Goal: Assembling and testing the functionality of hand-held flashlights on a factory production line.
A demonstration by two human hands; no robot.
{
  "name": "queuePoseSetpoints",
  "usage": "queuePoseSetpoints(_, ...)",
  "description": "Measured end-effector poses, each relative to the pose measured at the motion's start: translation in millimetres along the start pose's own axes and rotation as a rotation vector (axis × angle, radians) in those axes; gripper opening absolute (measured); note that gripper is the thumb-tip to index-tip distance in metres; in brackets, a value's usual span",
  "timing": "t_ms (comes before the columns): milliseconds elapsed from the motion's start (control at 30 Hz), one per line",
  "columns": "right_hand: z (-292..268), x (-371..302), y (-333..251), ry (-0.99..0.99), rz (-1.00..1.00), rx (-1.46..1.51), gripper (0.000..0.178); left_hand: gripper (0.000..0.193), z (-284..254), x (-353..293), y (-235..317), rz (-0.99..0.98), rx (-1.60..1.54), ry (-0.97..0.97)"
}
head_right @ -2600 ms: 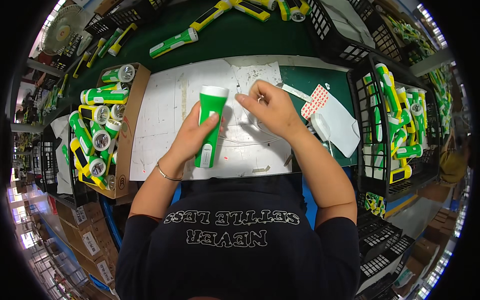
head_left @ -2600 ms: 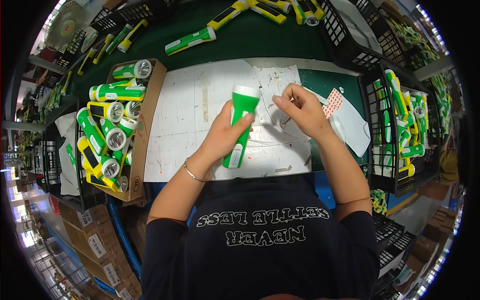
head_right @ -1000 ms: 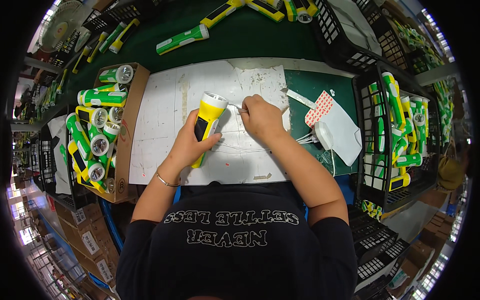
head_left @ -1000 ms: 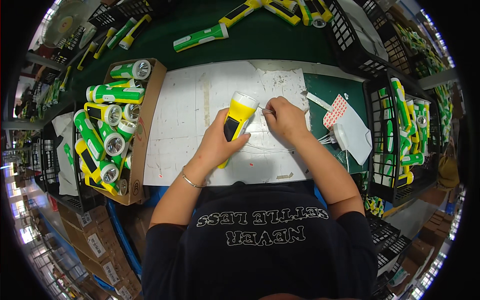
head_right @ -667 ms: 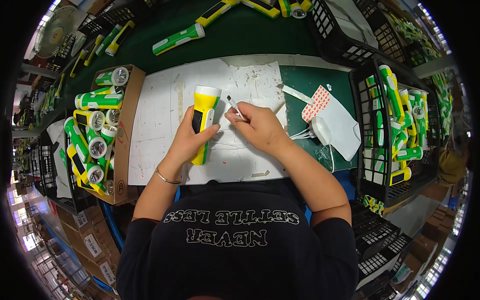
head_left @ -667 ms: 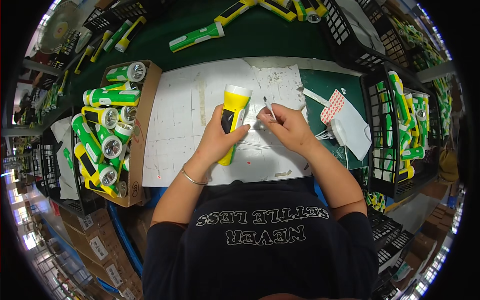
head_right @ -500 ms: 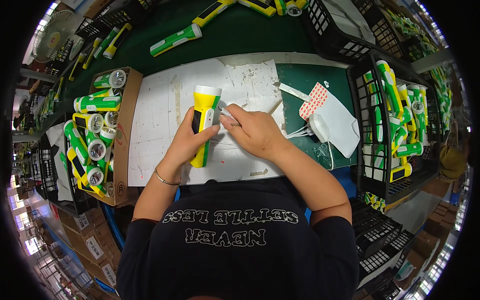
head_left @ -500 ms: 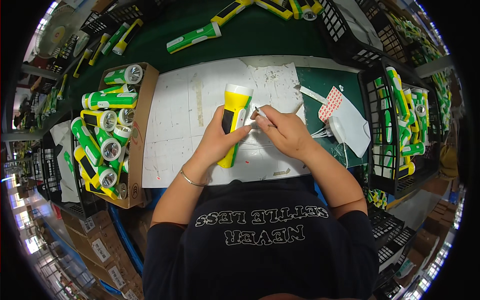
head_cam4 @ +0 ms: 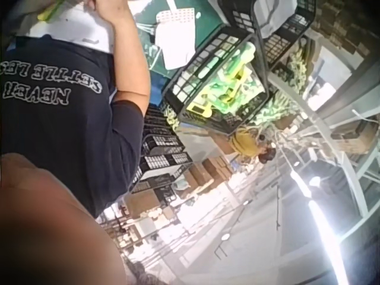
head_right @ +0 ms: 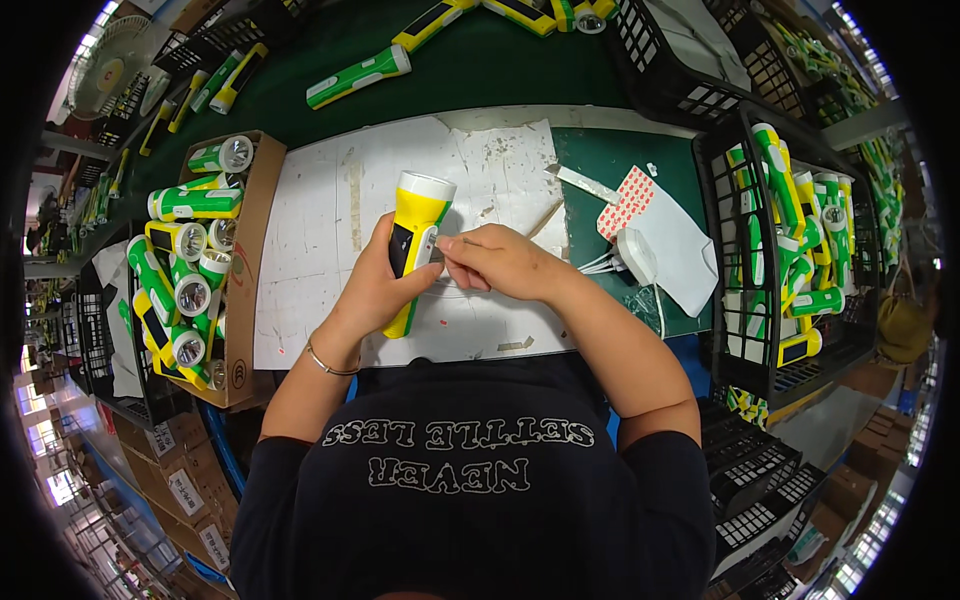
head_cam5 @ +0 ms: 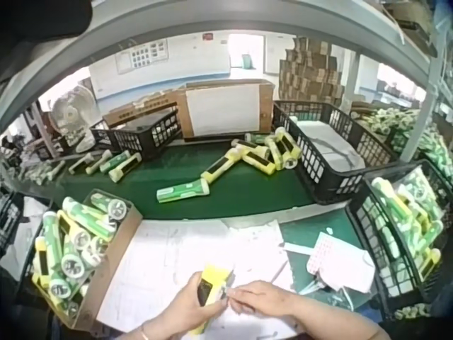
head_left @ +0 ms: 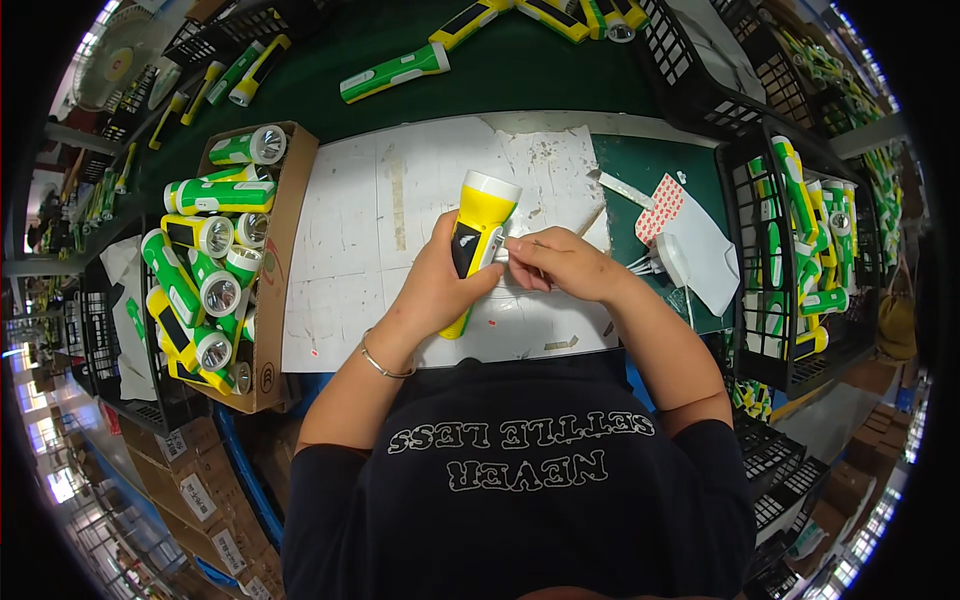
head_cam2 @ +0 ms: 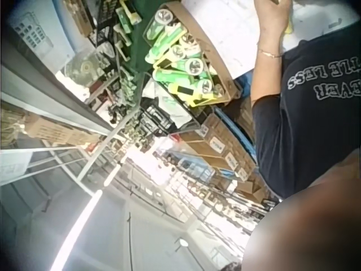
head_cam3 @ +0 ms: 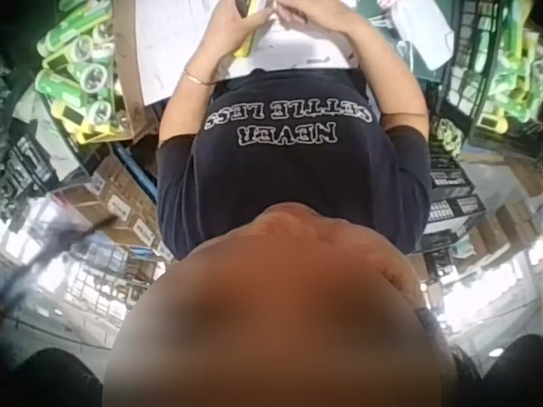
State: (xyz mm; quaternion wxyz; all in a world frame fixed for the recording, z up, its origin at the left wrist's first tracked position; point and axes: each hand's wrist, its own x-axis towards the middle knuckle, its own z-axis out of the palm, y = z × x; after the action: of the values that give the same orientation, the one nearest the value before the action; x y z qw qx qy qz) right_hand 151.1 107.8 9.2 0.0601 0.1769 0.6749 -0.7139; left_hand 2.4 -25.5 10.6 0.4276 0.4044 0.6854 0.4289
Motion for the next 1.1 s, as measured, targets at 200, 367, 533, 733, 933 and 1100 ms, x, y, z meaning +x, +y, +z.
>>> queuePoseSetpoints(200, 8, 6, 9, 0.097, -0.01, 0.05, 0.05, 0.061, 5, 2, -3, 0.259, 0.381, 0.233)
queuePoseSetpoints(367, -4, 0, 3, -0.022, 0.024, 0.032, 0.048, 0.06, 3, 1, 1, 0.02, 0.045, 0.004)
queuePoseSetpoints(533, 5, 2, 6, 0.07, -0.099, 0.004, 0.045, 0.06, 6, -1, -4, 0.248, 0.208, 0.176)
queuePoseSetpoints(733, 4, -4, 5, 0.11, 0.004, -0.076, 0.048, 0.056, 2, -2, -6, 0.326, 0.338, 0.158)
queuePoseSetpoints(933, 4, -4, 10, 0.09, -0.04, -0.104, 0.048, 0.055, 2, -6, 2, 0.129, 0.237, 0.065)
queuePoseSetpoints(1100, 7, -4, 7, 0.079, 0.028, 0.031, 0.048, 0.055, 3, -7, -1, 0.112, 0.209, 0.071)
